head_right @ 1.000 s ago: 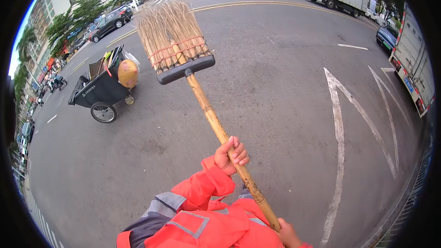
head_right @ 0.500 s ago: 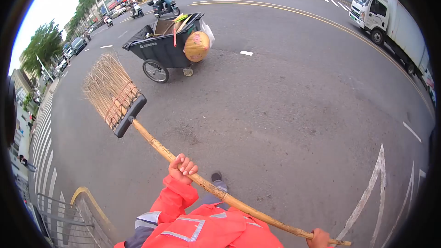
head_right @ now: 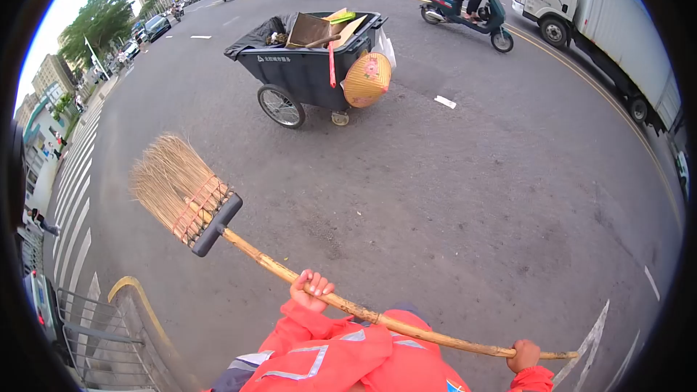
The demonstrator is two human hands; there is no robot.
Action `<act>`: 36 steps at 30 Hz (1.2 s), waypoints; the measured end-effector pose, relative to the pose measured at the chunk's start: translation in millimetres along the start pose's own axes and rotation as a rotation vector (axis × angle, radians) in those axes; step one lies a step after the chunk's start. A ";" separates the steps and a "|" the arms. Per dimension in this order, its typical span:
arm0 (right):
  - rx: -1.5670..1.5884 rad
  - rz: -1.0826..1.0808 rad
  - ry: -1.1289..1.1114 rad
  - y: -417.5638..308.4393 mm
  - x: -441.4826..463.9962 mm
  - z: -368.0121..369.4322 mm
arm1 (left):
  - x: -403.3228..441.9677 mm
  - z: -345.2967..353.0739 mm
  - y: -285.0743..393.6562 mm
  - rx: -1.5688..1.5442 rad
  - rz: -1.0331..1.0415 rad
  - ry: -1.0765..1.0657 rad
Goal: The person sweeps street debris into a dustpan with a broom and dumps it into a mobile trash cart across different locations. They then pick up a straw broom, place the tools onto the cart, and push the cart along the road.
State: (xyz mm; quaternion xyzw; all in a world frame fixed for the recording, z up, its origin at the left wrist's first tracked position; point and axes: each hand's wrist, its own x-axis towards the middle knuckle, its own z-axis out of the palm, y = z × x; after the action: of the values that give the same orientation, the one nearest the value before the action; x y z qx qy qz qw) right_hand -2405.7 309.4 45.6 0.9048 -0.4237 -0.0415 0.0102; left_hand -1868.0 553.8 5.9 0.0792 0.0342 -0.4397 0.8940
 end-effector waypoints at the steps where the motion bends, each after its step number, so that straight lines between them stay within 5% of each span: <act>1: 0.023 -0.008 0.012 0.3 8.9 10.1 | 5.1 -4.8 0.0 0.003 0.004 0.002; 13: 0.217 0.012 0.126 -47.5 352.9 68.7 | 320.9 158.5 49.4 0.285 0.109 -0.301; 24: 0.491 0.019 0.069 -139.6 701.6 10.6 | 612.1 333.7 132.1 0.903 0.212 -0.502; 36: 0.594 0.211 0.155 -207.0 925.1 -32.7 | 928.8 419.1 188.1 1.166 -0.029 -0.318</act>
State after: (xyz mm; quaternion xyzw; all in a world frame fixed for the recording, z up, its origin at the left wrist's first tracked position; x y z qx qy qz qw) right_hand -1654.7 -268.5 5.6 0.8197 -0.5069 0.1542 -0.2177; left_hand -1155.3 -130.5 318.3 0.4889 -0.3457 -0.4047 0.6911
